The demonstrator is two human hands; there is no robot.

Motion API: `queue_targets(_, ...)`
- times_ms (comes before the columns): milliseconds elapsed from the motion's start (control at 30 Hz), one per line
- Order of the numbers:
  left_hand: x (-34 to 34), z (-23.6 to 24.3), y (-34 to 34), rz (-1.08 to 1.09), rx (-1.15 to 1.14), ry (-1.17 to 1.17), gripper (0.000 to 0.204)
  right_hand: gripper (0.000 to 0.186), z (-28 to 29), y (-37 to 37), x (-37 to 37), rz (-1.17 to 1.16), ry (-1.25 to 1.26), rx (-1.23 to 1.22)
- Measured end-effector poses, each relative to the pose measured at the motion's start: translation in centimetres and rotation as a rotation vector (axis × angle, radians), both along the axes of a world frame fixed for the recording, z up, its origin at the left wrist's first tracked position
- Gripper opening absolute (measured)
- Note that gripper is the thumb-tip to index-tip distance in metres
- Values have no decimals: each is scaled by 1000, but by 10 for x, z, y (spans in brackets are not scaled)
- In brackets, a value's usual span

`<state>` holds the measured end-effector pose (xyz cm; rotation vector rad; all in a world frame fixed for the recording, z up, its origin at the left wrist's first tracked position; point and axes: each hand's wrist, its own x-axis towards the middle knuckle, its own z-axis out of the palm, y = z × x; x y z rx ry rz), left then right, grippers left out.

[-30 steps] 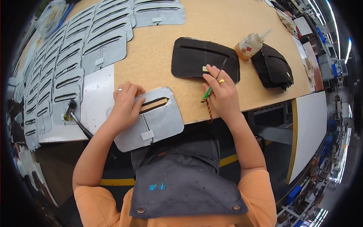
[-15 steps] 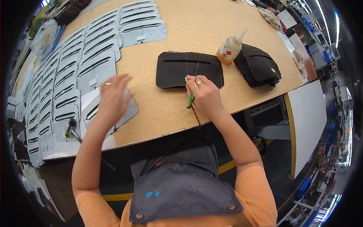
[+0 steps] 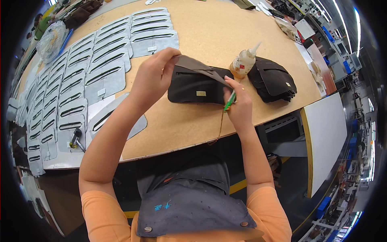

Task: Applying adhesive and marking leather components during bag assembly.

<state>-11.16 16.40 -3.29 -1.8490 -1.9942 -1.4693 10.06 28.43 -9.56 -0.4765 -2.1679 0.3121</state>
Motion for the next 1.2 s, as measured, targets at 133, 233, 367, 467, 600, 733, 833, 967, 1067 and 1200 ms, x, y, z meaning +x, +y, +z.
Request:
queue_targets(133, 9, 41, -27, 70, 58, 27, 9, 14, 28, -12, 11, 64, 197, -501)
queue_targets(233, 14, 62, -53, 170, -61, -29, 11, 13, 49, -24, 8, 212, 221, -806)
queue_targets(367, -9, 39, -74, 240, -296, -76, 18, 17, 31, -38, -8, 180, -39, -740)
queue_targets(467, -13, 2, -86, 406, -438, 239, 24, 24, 14, -38, -9, 137, -42, -327)
queue_targets(600, 10, -37, -105, 212, -556, 374, 27, 29, 24, -51, 12, 309, -255, -347)
queue_targets(733, 32, -54, -102, -224, -477, 250, 27, 19, 13, -61, 15, 454, -234, -686)
queue_targets(833, 36, -63, -98, -366, -443, 211, 27, 20, 3, -64, 10, 453, -246, -916)
queue_targets(967, 30, -69, -95, -492, -500, 204, 31, 23, 5, -63, 0, 387, -296, -1225)
queue_targets(1067, 28, -70, -94, -504, -492, 231, 32, 27, 6, -60, -6, 386, -275, -1293)
queue_targets(1200, 25, -70, -93, -519, -520, 215, 33, 28, 8, -55, -13, 378, -337, -1292)
